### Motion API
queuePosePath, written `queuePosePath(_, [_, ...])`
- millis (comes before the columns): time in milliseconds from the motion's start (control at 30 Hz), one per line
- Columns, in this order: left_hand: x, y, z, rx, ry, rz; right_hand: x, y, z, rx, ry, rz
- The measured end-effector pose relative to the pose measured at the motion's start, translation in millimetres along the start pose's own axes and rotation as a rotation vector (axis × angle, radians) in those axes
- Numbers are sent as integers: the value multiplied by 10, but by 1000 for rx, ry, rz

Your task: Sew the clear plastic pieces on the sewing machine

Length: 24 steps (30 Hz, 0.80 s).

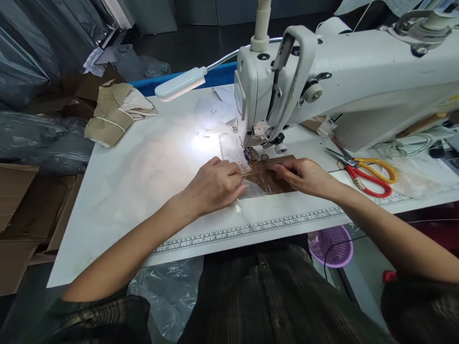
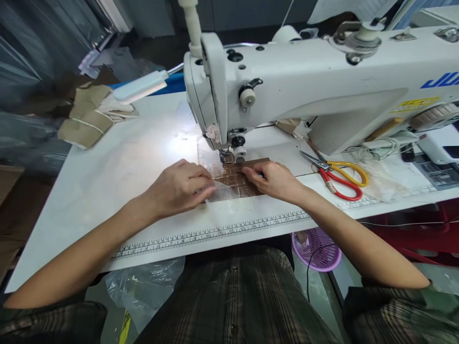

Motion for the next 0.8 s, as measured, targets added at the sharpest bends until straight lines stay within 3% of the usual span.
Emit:
queuePosePath(133, [114,187,-194,-32,-123,43,-153,-180,-101,110,-39,26])
queuePosePath(367, [252,299,-342,52,-62,70,-268,-430,-195,320,-5,113])
queuePosePath(533, [305,311,-296,33,-60,68,-235,-425,-226,305,27,138])
queuePosePath(667, [293,96,-96,64,-14,82,-85,-167,-35,355,104,61])
queuePosePath(800, [-24,-389,6,156,129,199,12,-104,134,357,281,119])
Point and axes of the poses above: each hand's wrist, its own x-axis away from the middle knuckle, its own z-axis out of the back of the hand, y = z × x, the point moved 5 cm from there along -x, towards the middle knuckle, and after that the axes turned 13 degrees about -y, right-handed, at the moved point
